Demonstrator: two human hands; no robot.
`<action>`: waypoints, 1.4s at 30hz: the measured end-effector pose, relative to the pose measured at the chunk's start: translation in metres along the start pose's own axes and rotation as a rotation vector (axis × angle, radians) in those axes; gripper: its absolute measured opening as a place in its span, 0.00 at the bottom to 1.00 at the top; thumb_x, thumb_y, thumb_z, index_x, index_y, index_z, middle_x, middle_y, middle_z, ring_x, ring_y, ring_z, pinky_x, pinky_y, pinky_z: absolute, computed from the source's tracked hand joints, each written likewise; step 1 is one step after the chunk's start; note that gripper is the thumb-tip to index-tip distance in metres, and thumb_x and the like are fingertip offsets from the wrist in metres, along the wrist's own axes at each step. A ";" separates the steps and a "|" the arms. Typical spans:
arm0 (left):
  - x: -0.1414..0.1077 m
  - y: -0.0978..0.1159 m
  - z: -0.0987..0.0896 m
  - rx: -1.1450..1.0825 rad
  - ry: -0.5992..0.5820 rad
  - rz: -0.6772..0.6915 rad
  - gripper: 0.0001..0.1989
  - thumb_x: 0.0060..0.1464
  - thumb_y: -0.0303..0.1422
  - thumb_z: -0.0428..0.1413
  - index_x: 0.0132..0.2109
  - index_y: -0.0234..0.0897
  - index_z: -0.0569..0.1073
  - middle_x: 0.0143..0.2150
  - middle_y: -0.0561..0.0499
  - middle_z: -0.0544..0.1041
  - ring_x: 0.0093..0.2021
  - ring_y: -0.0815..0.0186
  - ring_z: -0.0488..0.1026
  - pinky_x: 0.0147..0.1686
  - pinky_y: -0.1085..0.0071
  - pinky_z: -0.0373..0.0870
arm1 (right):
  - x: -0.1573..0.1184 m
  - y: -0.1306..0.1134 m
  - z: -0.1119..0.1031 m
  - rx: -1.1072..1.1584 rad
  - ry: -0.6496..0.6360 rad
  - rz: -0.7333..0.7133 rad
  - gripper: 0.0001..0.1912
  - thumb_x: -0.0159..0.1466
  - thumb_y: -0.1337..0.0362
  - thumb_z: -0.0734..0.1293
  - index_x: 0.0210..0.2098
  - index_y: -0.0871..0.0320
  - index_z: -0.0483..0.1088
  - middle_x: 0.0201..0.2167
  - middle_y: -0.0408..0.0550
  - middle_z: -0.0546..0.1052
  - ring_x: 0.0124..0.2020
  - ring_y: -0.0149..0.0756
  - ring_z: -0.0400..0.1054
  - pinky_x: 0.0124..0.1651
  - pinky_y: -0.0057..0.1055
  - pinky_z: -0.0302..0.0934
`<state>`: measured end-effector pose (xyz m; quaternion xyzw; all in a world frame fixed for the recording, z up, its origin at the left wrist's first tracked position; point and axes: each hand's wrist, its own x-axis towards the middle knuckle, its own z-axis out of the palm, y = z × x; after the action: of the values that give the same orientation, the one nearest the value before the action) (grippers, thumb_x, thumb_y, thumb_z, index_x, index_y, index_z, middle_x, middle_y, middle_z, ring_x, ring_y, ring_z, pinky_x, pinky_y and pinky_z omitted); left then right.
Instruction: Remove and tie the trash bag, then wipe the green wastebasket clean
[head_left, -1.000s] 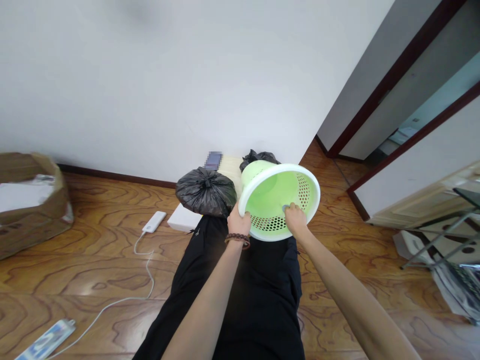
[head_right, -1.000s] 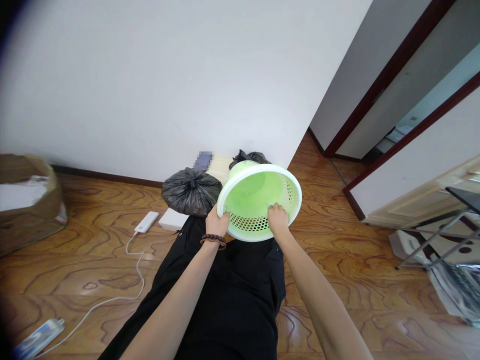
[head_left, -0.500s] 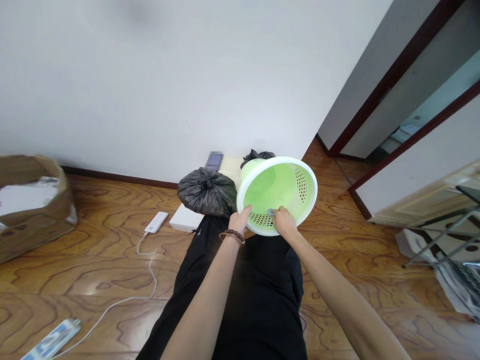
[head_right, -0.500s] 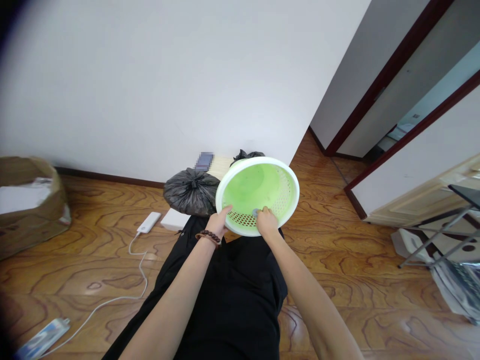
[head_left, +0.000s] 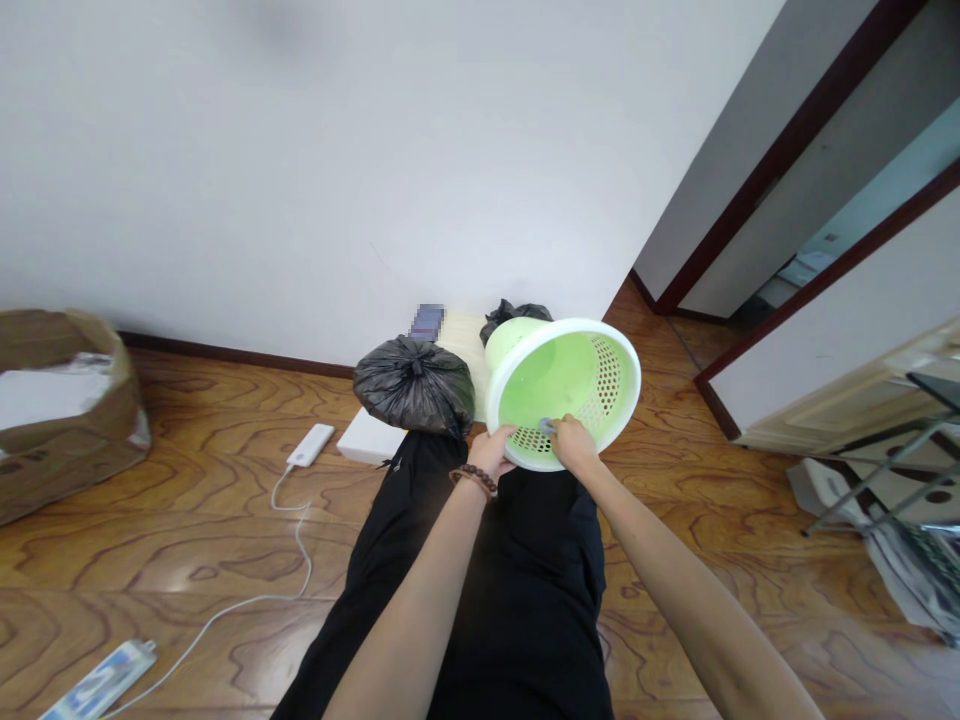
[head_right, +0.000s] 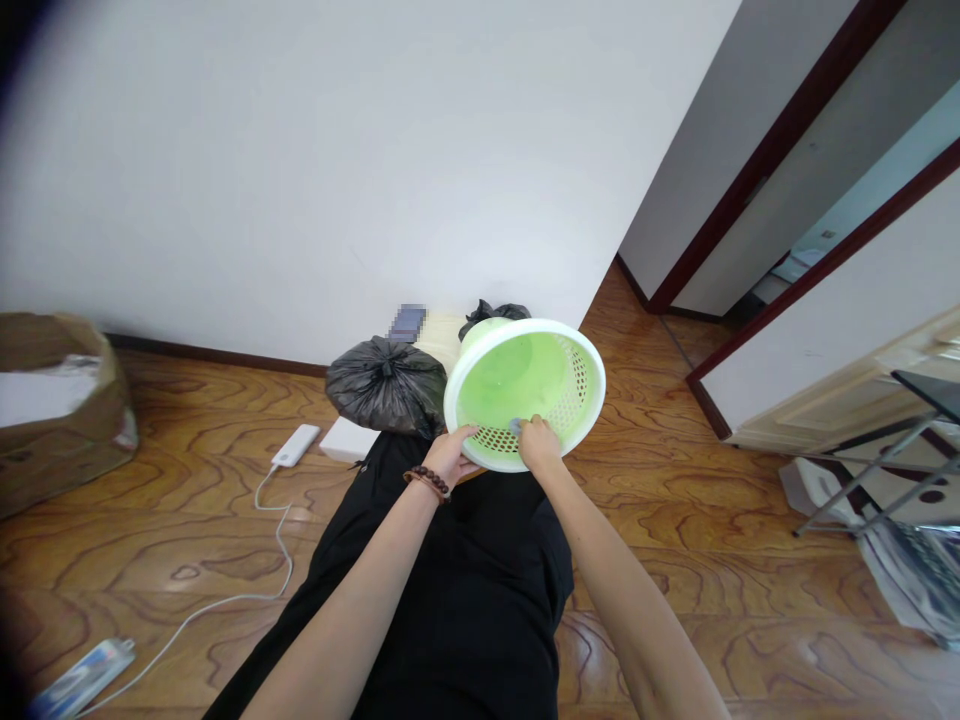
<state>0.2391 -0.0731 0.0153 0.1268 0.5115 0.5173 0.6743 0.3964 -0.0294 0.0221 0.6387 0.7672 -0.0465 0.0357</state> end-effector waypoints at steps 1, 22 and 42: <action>0.002 -0.002 0.001 0.021 0.029 0.015 0.15 0.44 0.32 0.60 0.40 0.30 0.72 0.35 0.40 0.77 0.35 0.57 0.76 0.33 0.61 0.74 | -0.001 0.000 0.001 0.005 0.001 0.003 0.18 0.64 0.66 0.55 0.52 0.55 0.67 0.42 0.53 0.68 0.45 0.39 0.64 0.45 0.30 0.56; -0.002 -0.007 0.007 -0.278 0.013 -0.177 0.22 0.48 0.45 0.56 0.48 0.39 0.68 0.48 0.42 0.73 0.44 0.55 0.74 0.40 0.55 0.71 | 0.001 -0.010 0.005 0.001 0.019 -0.050 0.18 0.65 0.67 0.54 0.51 0.55 0.67 0.43 0.53 0.67 0.46 0.38 0.61 0.47 0.29 0.55; -0.003 -0.026 0.017 -0.208 0.114 -0.005 0.18 0.42 0.20 0.52 0.42 0.39 0.64 0.41 0.45 0.72 0.40 0.54 0.73 0.36 0.46 0.69 | 0.009 0.030 -0.026 -0.210 0.095 0.020 0.17 0.62 0.74 0.54 0.43 0.64 0.71 0.41 0.59 0.71 0.45 0.41 0.62 0.44 0.32 0.54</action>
<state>0.2676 -0.0807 0.0061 0.0252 0.4929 0.5723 0.6549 0.4241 -0.0119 0.0465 0.6404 0.7624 0.0646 0.0665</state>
